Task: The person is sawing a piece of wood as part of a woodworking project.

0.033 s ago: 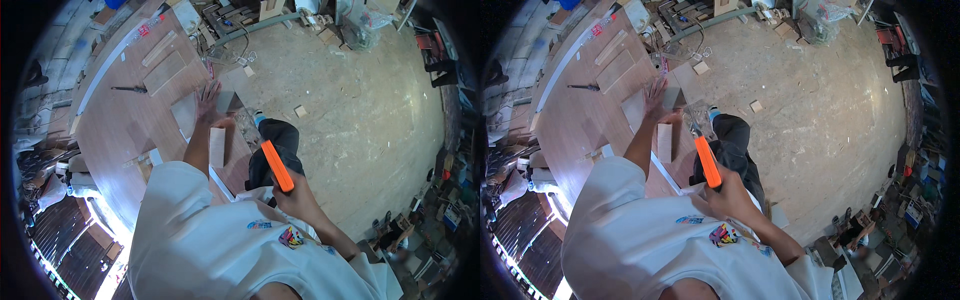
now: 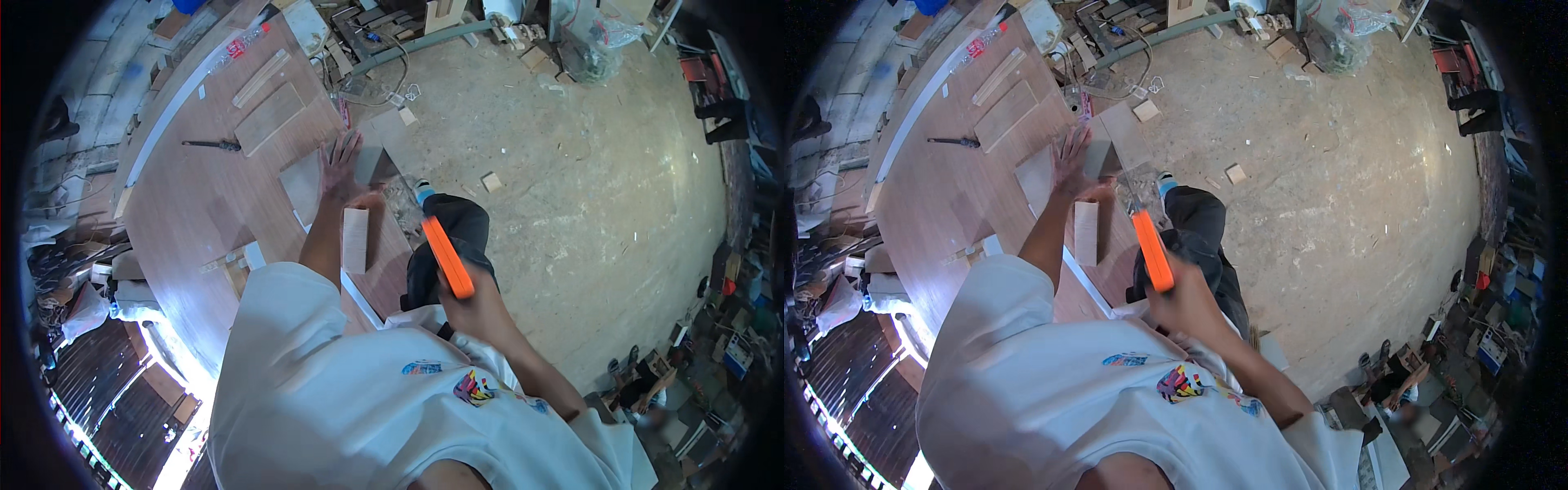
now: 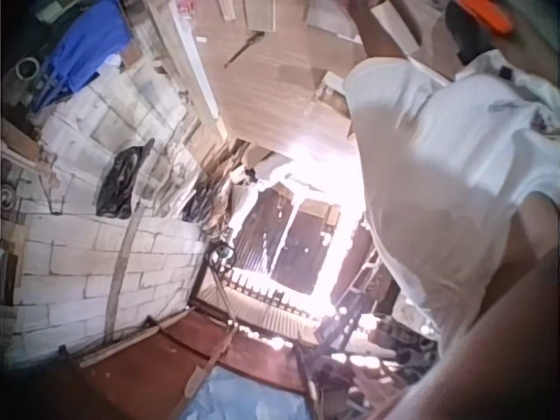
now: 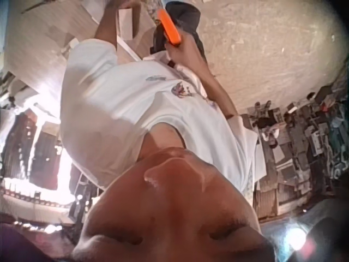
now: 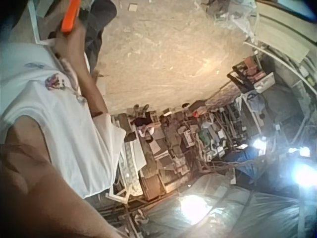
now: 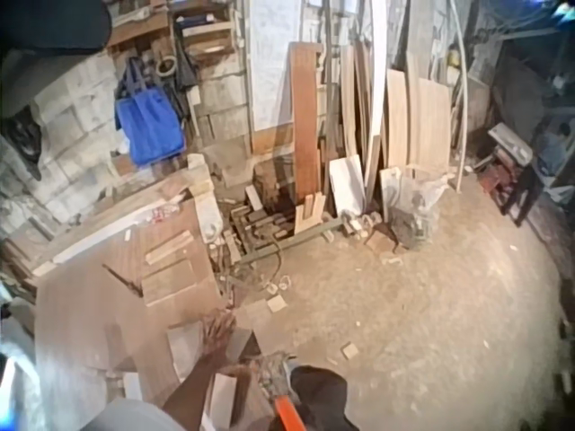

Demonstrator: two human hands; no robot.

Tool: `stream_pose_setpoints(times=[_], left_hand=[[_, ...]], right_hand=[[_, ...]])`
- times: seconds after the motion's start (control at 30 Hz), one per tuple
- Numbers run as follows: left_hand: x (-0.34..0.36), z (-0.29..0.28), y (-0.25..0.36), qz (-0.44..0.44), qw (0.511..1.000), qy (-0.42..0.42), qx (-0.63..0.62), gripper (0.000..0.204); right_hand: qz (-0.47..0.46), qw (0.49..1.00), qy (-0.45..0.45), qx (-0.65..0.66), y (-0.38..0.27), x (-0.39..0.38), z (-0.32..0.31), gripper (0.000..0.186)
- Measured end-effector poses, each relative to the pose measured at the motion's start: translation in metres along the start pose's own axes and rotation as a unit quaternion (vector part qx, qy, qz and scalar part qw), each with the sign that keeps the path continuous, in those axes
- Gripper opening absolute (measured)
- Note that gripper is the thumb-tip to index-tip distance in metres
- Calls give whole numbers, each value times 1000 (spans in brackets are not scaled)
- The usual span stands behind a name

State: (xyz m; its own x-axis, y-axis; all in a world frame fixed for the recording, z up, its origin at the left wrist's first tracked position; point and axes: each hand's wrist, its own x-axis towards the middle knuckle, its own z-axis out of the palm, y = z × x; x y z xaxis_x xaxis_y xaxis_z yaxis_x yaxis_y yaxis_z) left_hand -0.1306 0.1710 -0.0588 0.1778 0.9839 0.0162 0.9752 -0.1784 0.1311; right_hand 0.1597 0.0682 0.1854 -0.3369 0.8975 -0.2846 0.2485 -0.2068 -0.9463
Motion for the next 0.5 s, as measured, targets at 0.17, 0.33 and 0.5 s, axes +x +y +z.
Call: stream_pose_setpoints(times=[0.17,0.33,0.5], left_hand=[[30,13,6,17,999,-12,32,123],[-1,23,-16,20,965,27,261,116],[4,-4,8,-14,999,-3,-29,117]], right_hand=[[-1,998,17,-63,96,132,48,11],[-11,999,-30,-40,57,80,32,14],[6,1000,-24,-6,34,23,1,20]])
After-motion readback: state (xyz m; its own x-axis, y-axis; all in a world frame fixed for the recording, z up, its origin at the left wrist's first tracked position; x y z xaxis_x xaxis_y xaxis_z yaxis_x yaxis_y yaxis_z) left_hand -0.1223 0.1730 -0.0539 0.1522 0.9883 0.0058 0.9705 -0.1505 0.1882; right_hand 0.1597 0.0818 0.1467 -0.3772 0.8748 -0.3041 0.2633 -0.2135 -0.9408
